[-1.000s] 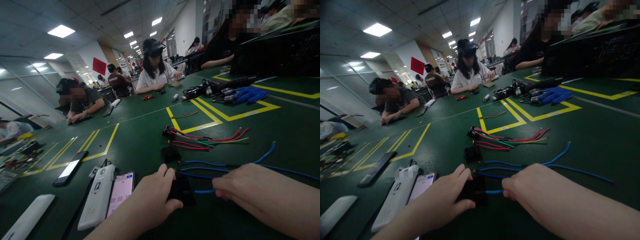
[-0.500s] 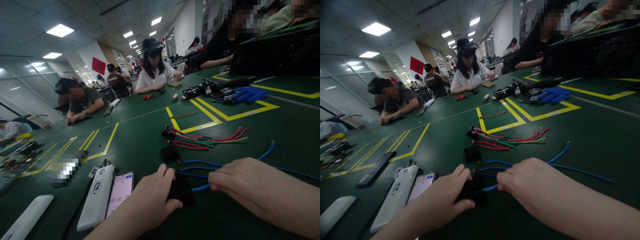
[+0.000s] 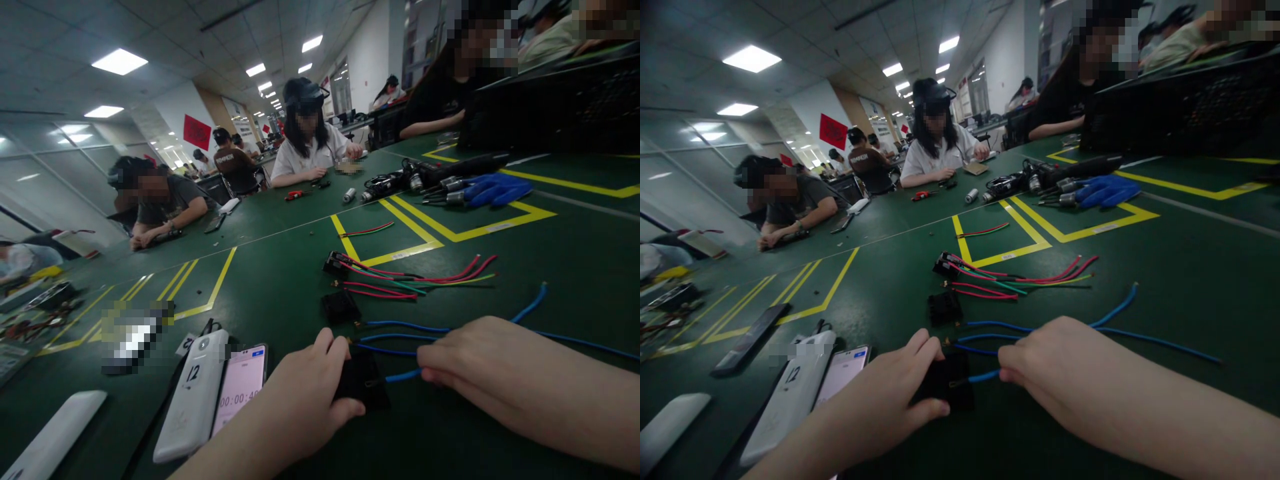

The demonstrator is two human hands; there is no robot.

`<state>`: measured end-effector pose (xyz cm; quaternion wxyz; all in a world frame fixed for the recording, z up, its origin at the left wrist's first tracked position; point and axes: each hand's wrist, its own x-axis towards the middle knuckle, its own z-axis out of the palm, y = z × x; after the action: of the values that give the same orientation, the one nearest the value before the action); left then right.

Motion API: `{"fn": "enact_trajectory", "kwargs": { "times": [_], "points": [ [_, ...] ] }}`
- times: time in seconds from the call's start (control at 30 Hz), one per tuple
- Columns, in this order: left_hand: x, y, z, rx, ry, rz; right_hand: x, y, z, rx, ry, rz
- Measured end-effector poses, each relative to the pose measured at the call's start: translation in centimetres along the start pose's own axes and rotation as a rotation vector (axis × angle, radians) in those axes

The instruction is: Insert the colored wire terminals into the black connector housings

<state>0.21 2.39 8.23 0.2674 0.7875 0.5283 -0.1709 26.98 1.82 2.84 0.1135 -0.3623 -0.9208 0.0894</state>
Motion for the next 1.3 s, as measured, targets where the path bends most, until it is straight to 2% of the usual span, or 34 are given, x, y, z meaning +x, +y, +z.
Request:
{"fn": "enact_trajectory", "kwargs": {
  "times": [0.1,0.17,0.4,0.67,0.97,1.03,1.13,1.3],
  "points": [
    [0.1,0.0,0.0,-0.001,0.006,0.012,-0.1,0.0,-0.3,-0.023,0.078,-0.03],
    [0.1,0.0,0.0,-0.001,0.003,0.011,-0.2,0.0,0.1,-0.039,0.082,-0.032],
    [0.0,-0.2,0.1,-0.007,0.004,0.014,-0.2,0.0,2.1,-0.012,-0.087,0.063],
    [0.0,-0.1,0.1,-0.011,-0.002,0.006,0.5,0.2,0.5,-0.011,-0.029,0.025],
    [0.1,-0.1,0.1,-0.009,0.0,0.009,0.1,0.1,0.4,0.043,-0.147,0.074],
    [0.1,-0.1,0.0,-0.009,-0.005,0.005,0.2,0.1,0.0,0.057,-0.096,0.066],
    [0.1,-0.1,0.0,-0.01,0.001,0.008,0.5,0.4,-0.3,0.033,0.046,0.052],
    [0.1,-0.1,0.1,-0.008,0.007,0.008,0.5,1.4,1.9,-0.218,0.218,-0.041]
  ]
}}
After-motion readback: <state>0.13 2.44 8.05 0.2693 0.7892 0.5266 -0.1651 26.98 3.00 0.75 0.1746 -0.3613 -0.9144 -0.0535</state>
